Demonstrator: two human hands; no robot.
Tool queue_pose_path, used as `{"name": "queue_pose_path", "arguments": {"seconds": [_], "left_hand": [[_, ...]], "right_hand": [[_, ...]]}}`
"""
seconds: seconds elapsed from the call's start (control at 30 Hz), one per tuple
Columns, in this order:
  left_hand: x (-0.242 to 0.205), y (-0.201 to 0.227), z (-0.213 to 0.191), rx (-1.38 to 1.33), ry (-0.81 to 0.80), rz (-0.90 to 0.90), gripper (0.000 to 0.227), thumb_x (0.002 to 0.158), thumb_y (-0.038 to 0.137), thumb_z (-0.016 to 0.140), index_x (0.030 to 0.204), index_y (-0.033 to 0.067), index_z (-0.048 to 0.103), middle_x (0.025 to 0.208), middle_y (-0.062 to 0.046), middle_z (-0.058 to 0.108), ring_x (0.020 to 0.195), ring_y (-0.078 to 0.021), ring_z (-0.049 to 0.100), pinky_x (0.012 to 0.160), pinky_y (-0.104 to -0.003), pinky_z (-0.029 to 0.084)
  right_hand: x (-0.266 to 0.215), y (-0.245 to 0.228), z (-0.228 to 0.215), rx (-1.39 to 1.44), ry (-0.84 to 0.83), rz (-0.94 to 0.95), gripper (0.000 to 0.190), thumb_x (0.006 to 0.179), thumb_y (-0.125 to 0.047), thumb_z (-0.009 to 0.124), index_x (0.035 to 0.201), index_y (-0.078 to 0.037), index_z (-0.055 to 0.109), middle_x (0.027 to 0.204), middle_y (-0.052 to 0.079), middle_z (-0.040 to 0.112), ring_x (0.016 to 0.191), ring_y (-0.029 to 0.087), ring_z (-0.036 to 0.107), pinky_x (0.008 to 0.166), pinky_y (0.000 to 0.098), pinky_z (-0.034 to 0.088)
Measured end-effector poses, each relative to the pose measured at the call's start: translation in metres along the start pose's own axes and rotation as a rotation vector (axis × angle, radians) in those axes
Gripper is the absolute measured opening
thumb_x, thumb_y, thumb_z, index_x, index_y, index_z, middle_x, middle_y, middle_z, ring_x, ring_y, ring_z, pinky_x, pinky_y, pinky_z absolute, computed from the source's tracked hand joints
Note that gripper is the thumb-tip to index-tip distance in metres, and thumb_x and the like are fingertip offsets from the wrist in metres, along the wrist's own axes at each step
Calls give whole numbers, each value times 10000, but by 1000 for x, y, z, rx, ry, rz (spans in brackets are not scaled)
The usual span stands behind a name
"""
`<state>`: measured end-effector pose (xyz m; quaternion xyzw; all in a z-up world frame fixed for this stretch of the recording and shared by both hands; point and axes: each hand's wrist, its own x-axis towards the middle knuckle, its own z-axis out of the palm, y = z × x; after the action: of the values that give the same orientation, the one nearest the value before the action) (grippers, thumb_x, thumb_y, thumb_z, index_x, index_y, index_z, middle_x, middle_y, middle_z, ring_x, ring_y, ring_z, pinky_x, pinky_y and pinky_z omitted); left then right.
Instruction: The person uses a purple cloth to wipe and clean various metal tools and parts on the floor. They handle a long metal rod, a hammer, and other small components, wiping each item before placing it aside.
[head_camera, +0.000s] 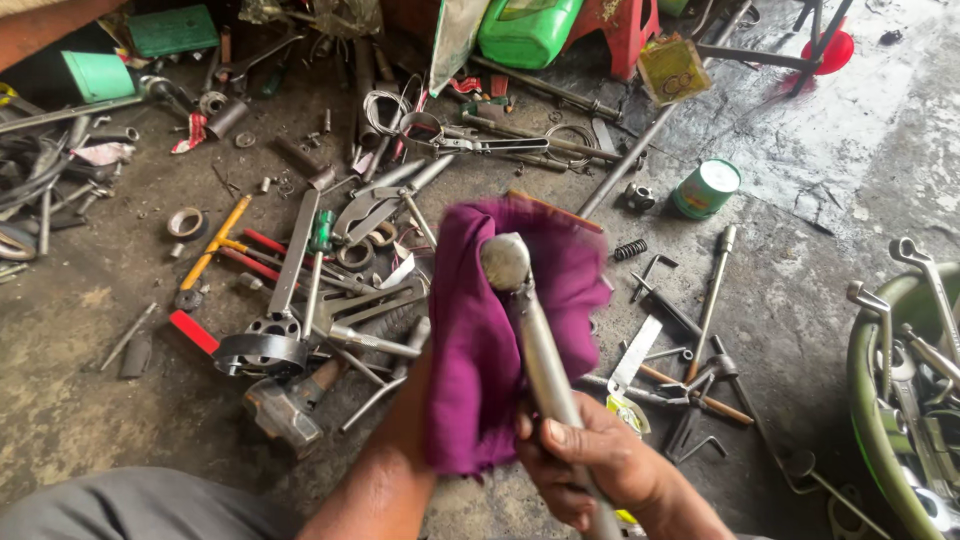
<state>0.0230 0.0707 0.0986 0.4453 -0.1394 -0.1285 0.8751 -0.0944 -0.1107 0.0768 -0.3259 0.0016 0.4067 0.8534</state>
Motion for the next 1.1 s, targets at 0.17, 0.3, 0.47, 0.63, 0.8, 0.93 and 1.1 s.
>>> {"name": "queue_pose_path", "arguments": {"seconds": [0.17, 0.3, 0.47, 0.63, 0.8, 0.93, 1.1], "left_hand": [[-8, 3, -8, -107, 17, -28, 174, 1048, 252, 596, 1033, 78, 602, 1000, -103, 695, 993, -283, 713, 877, -390, 589], [-18, 8, -24, -198, 36, -63, 163, 1052, 244, 604, 1010, 86, 593, 985, -96, 689, 995, -284, 711, 886, -394, 584], [-25, 2, -29, -231, 78, -69, 159, 1056, 233, 613, 981, 96, 582, 966, -86, 681, 997, -284, 709, 898, -398, 578], [-26, -2, -14, -203, 100, -37, 168, 1061, 223, 622, 952, 106, 572, 947, -77, 672, 999, -284, 707, 910, -402, 572], [-20, -2, 6, -269, -40, -80, 186, 1065, 212, 632, 922, 116, 561, 928, -68, 664, 1002, -284, 705, 921, -406, 567], [-14, -8, 20, -416, -141, -163, 207, 1069, 204, 640, 899, 123, 553, 913, -60, 658, 1004, -284, 703, 931, -409, 562], [-10, -4, 27, -601, -198, -237, 237, 1073, 193, 649, 870, 133, 542, 894, -51, 650, 1006, -285, 701, 942, -413, 556]], "right_hand": [[4, 1, -20, -105, 24, 136, 387, 944, -281, 729, 1110, 26, 563, 659, 79, 535, 459, 141, 535, 418, 307, 498], [12, -21, -44, -1051, 528, 286, 388, 839, -211, 810, 1143, -30, 649, 759, 67, 708, 606, 157, 689, 593, 317, 614], [5, -44, -54, -1907, 1070, 280, 571, 839, -166, 728, 1383, -270, 589, 904, 34, 736, 712, 181, 726, 733, 367, 632], [2, -44, -52, -2337, 1176, -133, 434, 807, -169, 741, 1228, -273, 726, 844, -3, 786, 739, 165, 718, 785, 363, 578], [8, -50, -62, -2045, 1179, 232, 385, 865, -200, 734, 1214, -363, 738, 928, -23, 789, 763, 149, 727, 783, 341, 608], [12, -28, -60, -1288, 783, 277, 482, 723, -144, 827, 1187, -132, 695, 981, 93, 773, 780, 181, 759, 726, 322, 622], [20, 34, -45, -336, 121, 288, 319, 741, 12, 771, 1023, 70, 635, 835, 163, 641, 685, 255, 622, 582, 353, 498]]}}
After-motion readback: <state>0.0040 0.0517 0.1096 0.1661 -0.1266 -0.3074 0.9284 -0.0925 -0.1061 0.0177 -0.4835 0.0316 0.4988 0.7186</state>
